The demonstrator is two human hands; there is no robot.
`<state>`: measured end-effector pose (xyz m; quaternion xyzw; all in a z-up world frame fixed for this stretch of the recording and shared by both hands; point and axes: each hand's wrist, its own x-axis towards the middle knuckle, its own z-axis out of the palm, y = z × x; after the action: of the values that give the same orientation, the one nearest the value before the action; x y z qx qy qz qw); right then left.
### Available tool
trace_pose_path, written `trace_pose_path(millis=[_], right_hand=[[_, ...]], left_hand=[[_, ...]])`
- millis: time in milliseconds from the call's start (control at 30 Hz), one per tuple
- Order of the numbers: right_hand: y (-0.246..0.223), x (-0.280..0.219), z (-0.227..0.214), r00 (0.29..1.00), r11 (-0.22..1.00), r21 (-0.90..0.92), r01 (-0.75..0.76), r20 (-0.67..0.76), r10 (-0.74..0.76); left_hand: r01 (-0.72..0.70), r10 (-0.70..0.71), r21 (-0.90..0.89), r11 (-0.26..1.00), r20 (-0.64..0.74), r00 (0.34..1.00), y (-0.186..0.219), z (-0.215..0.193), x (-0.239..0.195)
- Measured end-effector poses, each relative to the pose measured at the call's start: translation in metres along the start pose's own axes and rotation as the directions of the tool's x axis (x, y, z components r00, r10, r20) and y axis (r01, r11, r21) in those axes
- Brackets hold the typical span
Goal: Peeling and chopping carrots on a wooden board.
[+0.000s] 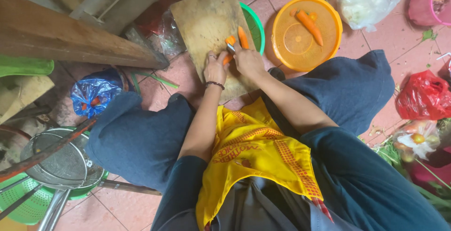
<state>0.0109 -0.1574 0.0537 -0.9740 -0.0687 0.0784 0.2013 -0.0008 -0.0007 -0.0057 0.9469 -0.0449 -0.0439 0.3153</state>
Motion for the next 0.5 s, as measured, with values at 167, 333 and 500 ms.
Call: trace_pose_path(millis=[167,333,500], right_hand=[[0.003,0.001,0.028,0.998,0.992,-0.119,0.046,0.053,-0.039],[0.015,0.003,0.034,0.966,0.98,-0.104,0.168,-0.183,-0.185],[-0.002,0.014,-0.006,0.999,1.0,0.015,-0.009,0.039,0.009]], left_hand=[[0.022,-0.022,-0.002,1.0,0.011,1.0,-0.007,0.007,-0.001],[-0.048,0.044,-0.05,0.998,-0.073,0.996,-0.018,0.014,0.003],[-0.025,0.011,-0.121,0.992,-0.111,0.994,-0.008,0.002,0.001]])
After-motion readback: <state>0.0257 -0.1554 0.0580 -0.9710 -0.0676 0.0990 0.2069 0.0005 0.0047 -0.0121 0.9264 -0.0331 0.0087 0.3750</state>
